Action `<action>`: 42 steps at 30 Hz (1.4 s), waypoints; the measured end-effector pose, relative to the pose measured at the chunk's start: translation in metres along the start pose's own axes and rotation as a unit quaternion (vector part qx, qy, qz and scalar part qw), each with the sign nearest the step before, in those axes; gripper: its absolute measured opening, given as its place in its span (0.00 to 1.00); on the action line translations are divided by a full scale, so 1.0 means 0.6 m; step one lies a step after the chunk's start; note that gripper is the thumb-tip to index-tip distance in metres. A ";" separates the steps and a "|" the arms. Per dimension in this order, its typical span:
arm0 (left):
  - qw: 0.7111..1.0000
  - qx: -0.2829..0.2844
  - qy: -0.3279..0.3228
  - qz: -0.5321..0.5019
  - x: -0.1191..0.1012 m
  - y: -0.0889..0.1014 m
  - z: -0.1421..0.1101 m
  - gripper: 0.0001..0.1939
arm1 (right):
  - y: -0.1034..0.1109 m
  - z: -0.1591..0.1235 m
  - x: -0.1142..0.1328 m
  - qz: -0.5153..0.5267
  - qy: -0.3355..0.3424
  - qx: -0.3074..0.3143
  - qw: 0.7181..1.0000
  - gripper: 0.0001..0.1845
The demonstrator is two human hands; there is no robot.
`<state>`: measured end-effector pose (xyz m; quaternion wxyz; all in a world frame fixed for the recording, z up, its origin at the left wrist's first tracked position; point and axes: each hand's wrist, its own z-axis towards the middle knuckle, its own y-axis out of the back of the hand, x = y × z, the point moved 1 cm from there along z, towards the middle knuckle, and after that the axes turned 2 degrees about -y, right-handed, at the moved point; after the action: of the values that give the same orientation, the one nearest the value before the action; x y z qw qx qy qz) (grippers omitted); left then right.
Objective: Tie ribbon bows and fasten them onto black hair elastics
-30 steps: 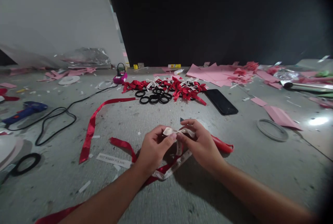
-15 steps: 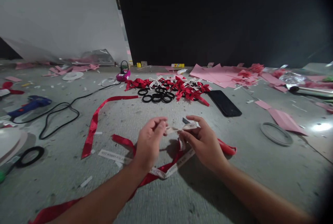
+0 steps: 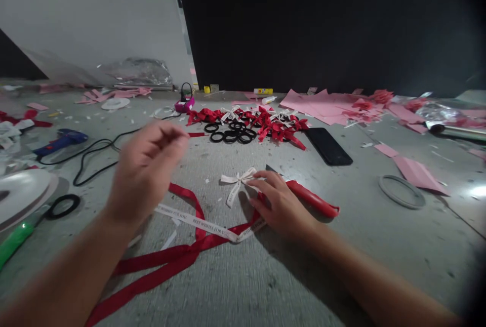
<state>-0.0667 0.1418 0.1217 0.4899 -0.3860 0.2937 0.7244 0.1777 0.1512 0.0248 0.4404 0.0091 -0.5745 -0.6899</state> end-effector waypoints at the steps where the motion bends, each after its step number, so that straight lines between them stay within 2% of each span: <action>1: 0.994 0.068 0.023 0.080 0.009 0.003 -0.003 0.05 | 0.000 0.001 0.001 -0.002 0.007 0.008 1.000 0.17; 3: 0.964 0.159 0.046 0.209 0.038 -0.002 -0.002 0.08 | 0.000 0.003 0.005 -0.008 0.021 0.019 1.000 0.12; 4: 0.944 0.187 0.047 0.267 0.055 -0.010 0.003 0.09 | 0.001 0.004 0.006 -0.010 0.028 0.018 0.999 0.11; 7: 0.893 0.269 0.032 0.360 0.112 -0.055 0.036 0.16 | 0.001 0.008 0.007 -0.011 0.042 0.001 0.999 0.10; 10: 0.885 0.266 0.030 0.381 0.159 -0.108 0.079 0.17 | 0.003 0.009 0.007 -0.007 0.047 -0.025 0.999 0.11; 13: 0.876 0.249 0.039 0.411 0.190 -0.145 0.115 0.18 | 0.007 0.007 0.010 -0.005 0.051 -0.041 0.998 0.12; 17: 0.861 0.268 0.028 0.431 0.213 -0.160 0.148 0.21 | 0.013 0.005 0.013 -0.003 0.062 -0.059 0.996 0.12; 19: 0.849 0.297 0.015 0.437 0.220 -0.156 0.161 0.15 | 0.015 0.004 0.013 0.002 0.063 -0.067 0.996 0.12; 22: 0.836 0.325 -0.012 0.443 0.226 -0.148 0.178 0.03 | 0.018 0.005 0.013 0.010 0.059 -0.072 0.996 0.12; 25: 0.831 0.330 -0.029 0.448 0.230 -0.144 0.189 0.05 | 0.018 0.009 0.012 0.017 0.059 -0.083 0.995 0.12; 29: 0.828 0.332 -0.021 0.452 0.242 -0.147 0.184 0.08 | 0.016 0.018 0.008 0.027 0.048 -0.097 0.994 0.10; 33: 0.851 0.327 -0.022 0.410 0.243 -0.143 0.185 0.03 | 0.015 0.023 0.005 0.037 0.047 -0.106 0.993 0.09; 35: 0.873 0.323 -0.025 0.366 0.231 -0.134 0.193 0.08 | 0.015 0.022 0.002 0.039 0.045 -0.119 0.991 0.10; 38: 0.904 0.325 -0.013 0.279 0.192 -0.115 0.208 0.22 | 0.019 0.023 -0.007 0.040 0.027 -0.142 0.989 0.09; 40: 0.917 0.328 -0.004 0.226 0.158 -0.102 0.212 0.28 | 0.029 0.034 -0.014 0.048 -0.014 -0.163 0.985 0.07; 42: 0.925 0.335 -0.001 0.178 0.121 -0.093 0.210 0.27 | 0.046 0.062 -0.012 0.093 -0.070 -0.181 0.977 0.09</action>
<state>-0.0645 0.2974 0.1243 0.4543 -0.1404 0.5822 0.6595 0.1791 0.1861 0.0558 0.4555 -0.1723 -0.4675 -0.7378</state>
